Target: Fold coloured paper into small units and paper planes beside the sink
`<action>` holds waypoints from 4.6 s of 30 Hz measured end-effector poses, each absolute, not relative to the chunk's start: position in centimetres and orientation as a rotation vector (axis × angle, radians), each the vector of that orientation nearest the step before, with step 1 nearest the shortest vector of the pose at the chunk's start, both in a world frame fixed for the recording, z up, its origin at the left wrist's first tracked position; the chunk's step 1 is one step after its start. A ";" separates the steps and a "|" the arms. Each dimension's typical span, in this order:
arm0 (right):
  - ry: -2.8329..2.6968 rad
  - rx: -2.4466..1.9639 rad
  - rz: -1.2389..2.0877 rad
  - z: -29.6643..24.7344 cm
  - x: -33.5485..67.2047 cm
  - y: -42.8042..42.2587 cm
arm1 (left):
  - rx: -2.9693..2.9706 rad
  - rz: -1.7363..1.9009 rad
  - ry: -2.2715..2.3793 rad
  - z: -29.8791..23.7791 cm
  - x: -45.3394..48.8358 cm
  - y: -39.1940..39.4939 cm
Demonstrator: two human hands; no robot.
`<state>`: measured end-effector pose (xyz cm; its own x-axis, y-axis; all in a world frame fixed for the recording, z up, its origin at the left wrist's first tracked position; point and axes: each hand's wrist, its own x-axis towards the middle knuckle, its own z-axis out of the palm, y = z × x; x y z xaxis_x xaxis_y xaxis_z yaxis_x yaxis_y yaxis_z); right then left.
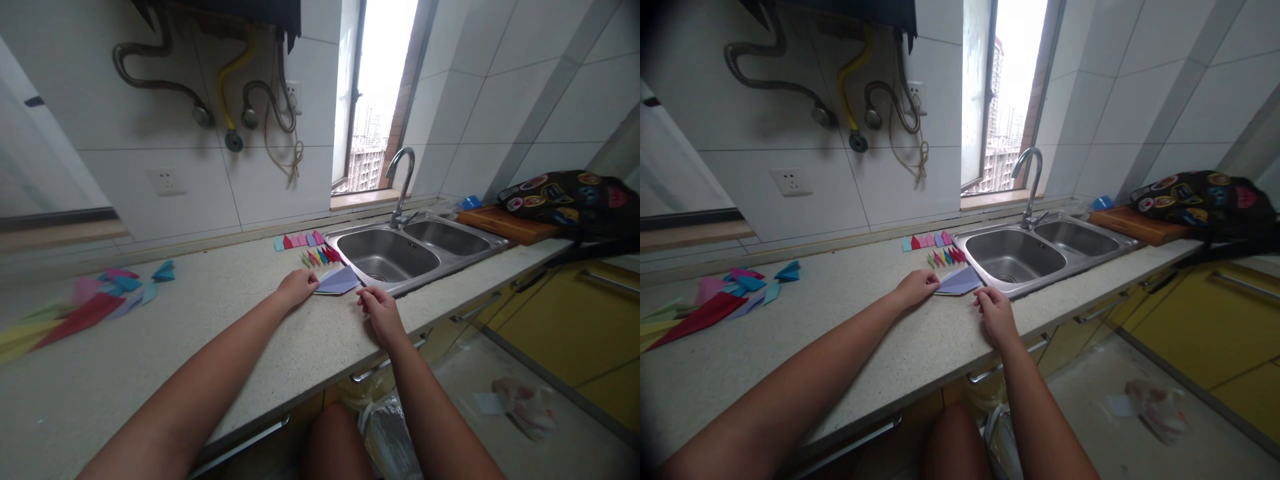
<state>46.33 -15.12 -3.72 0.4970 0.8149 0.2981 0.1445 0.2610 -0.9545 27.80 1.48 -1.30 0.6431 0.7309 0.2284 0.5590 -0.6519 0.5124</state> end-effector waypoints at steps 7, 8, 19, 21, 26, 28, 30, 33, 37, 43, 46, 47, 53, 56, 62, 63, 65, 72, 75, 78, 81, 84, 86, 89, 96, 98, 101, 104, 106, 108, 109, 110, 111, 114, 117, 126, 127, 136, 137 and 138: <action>-0.986 -1.247 0.573 -3.9 46.5 -15.0 | 2.432 0.563 1.042 -2.1 27.3 1.7; -0.986 -1.245 0.575 -3.9 46.5 -15.0 | 2.429 0.561 1.044 -2.2 27.3 1.7; -0.978 -1.243 0.580 -3.9 46.5 -15.0 | 2.413 0.598 1.014 -2.6 27.8 1.4; -0.981 -1.242 0.582 -3.9 46.5 -15.0 | 2.411 0.610 1.004 -2.5 28.2 1.4; -0.972 -1.239 0.583 -3.9 46.5 -15.0 | 2.391 0.631 1.017 -2.3 29.0 1.4; -0.971 -1.237 0.585 -4.0 46.5 -15.0 | 2.377 0.633 1.030 -2.2 29.1 1.3; -0.968 -1.234 0.589 -4.0 46.5 -15.0 | 2.361 0.630 1.040 -2.1 28.9 1.3; -0.963 -1.230 0.594 -3.9 46.6 -15.0 | 2.336 0.616 1.050 -1.9 28.6 1.3; -0.962 -1.226 0.593 -4.1 46.6 -14.9 | 2.301 0.582 1.021 -1.7 27.8 1.2; -0.927 -1.312 0.466 -4.3 46.9 -14.1 | 2.302 0.657 0.941 -2.5 25.6 0.4; -1.074 -1.440 0.195 -3.7 47.7 -12.3 | 2.306 0.803 0.955 -3.2 24.9 0.0; -1.141 -1.479 0.103 -3.5 48.2 -11.5 | 2.312 0.831 0.964 -3.4 24.8 -0.1; -1.231 -1.666 0.100 -3.2 50.2 -6.5 | 2.398 0.860 0.950 -3.8 24.9 0.2; -1.261 -1.623 0.183 -4.1 50.4 -5.7 | 2.432 0.868 0.930 -3.9 25.1 0.4; -1.359 -1.610 0.170 -4.7 50.0 -6.2 | 2.463 0.857 0.940 -3.9 25.3 0.5; -1.369 -1.622 0.162 -4.6 49.9 -6.3 | 2.463 0.855 0.946 -3.8 25.4 0.5; -1.378 -1.648 0.142 -4.4 49.8 -6.4 | 2.458 0.851 0.951 -3.8 25.4 0.4; -1.419 -1.678 0.073 -4.5 49.8 -6.3 | 2.480 0.844 0.913 -3.6 25.0 0.3; -1.372 -1.626 0.044 -4.9 49.9 -6.3 | 2.545 0.811 1.004 -3.7 24.8 -0.3; -1.329 -1.540 -0.077 -4.7 49.8 -6.7 | 2.643 0.778 1.289 -4.1 24.4 -1.2; -1.347 -1.479 -0.238 -3.8 48.9 -7.9 | 2.723 0.637 1.401 -4.4 23.1 -1.7; -1.441 -1.435 -0.332 -2.2 46.8 -9.2 | 2.822 0.504 1.157 -4.1 20.2 -1.5; -1.539 -1.435 -0.272 -1.2 44.6 -9.8 | 2.870 0.449 0.934 -3.7 17.2 -1.2; -1.745 -1.385 -0.069 -0.1 40.1 -9.9 | 2.887 0.387 0.789 -3.1 11.8 -0.8; -2.343 -1.116 0.245 1.4 29.4 -6.7 | 2.841 0.405 1.039 -3.1 0.6 0.5; -2.448 -1.070 0.273 1.7 27.4 -5.2 | 2.825 0.423 1.122 -3.2 -1.2 0.9; -2.544 -1.017 0.295 1.6 24.9 -2.8 | 2.812 0.473 1.205 -3.2 -2.6 1.4; -2.495 -1.003 0.278 0.6 23.2 -0.5 | 2.814 0.526 1.232 -3.1 -2.9 1.9; -2.398 -1.017 0.248 -0.5 22.5 0.8 | 2.802 0.567 1.254 -3.0 -2.9 2.4; -2.341 -1.028 0.235 -1.7 22.3 1.8 | 2.783 0.606 1.270 -2.9 -3.0 3.0; -2.328 -1.026 0.236 -2.1 22.3 2.1 | 2.777 0.620 1.266 -2.8 -3.1 3.3; -2.321 -1.019 0.240 -2.5 22.4 2.4 | 2.772 0.631 1.256 -2.8 -3.1 3.5; -2.318 -1.008 0.248 -2.8 22.5 2.7 | 2.768 0.639 1.244 -2.7 -3.2 3.7; -2.299 -0.980 0.294 -3.0 22.9 3.1 | 2.757 0.645 1.229 -2.5 -3.1 4.0; -2.259 -0.972 0.353 -2.8 23.1 3.3 | 2.759 0.633 1.254 -2.4 -3.2 4.3; -2.221 -0.989 0.441 -2.7 23.3 3.8 | 2.661 0.697 1.903 -1.5 -8.2 9.1; -2.219 -0.990 0.447 -2.7 23.3 3.8 | 2.624 0.672 1.974 -1.5 -8.9 9.8; -2.213 -1.005 0.485 -2.5 23.4 3.9 | 2.558 0.486 1.949 -2.8 -10.5 14.3; -2.212 -1.006 0.487 -2.5 23.4 3.9 | 2.557 0.490 1.945 -3.0 -10.4 14.7; -2.211 -1.007 0.491 -2.5 23.4 3.9 | 2.556 0.495 1.941 -3.1 -10.3 14.9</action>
<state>23.42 3.91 -2.51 -0.4931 0.7700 0.4049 0.5265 0.6346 -0.5657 -10.27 14.93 -3.06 0.2410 0.9223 0.3022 0.9545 -0.2817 0.0984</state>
